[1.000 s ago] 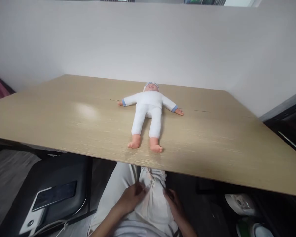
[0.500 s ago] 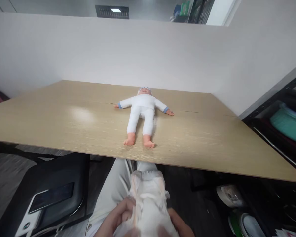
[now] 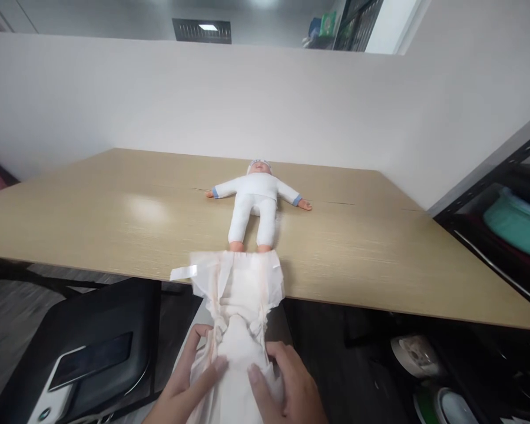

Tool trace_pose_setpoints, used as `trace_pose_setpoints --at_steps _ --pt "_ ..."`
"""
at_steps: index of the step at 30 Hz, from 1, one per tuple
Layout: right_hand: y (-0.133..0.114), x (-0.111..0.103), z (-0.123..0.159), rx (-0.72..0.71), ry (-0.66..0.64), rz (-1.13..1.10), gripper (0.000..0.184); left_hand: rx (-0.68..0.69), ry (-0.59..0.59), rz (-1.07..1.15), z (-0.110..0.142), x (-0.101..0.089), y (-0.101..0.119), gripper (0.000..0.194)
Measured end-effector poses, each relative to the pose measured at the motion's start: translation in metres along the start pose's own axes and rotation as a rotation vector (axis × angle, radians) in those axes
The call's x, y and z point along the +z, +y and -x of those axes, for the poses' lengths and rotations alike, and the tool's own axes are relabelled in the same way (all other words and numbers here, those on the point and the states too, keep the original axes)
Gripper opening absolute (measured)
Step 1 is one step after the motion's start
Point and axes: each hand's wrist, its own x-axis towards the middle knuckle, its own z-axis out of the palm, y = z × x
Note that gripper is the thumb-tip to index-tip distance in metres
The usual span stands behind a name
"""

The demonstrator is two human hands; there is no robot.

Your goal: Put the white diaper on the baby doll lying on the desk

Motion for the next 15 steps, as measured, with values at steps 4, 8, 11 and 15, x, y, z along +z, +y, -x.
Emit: trace_pose_setpoints --at_steps 4,8,11,15 --pt "0.008 -0.009 -0.009 -0.14 0.125 0.129 0.031 0.001 0.032 -0.034 -0.006 -0.008 -0.005 0.048" --pt "0.001 -0.012 -0.023 -0.38 0.102 0.246 0.034 0.012 0.001 -0.025 -0.007 -0.01 -0.015 0.048" --pt "-0.016 0.0 -0.044 -0.48 0.015 0.281 0.041 0.022 0.01 -0.035 -0.007 -0.011 -0.022 0.047" --pt "-0.031 0.028 -0.081 -0.498 -0.09 0.361 0.057 0.021 0.022 -0.115 -0.008 -0.018 -0.032 0.047"
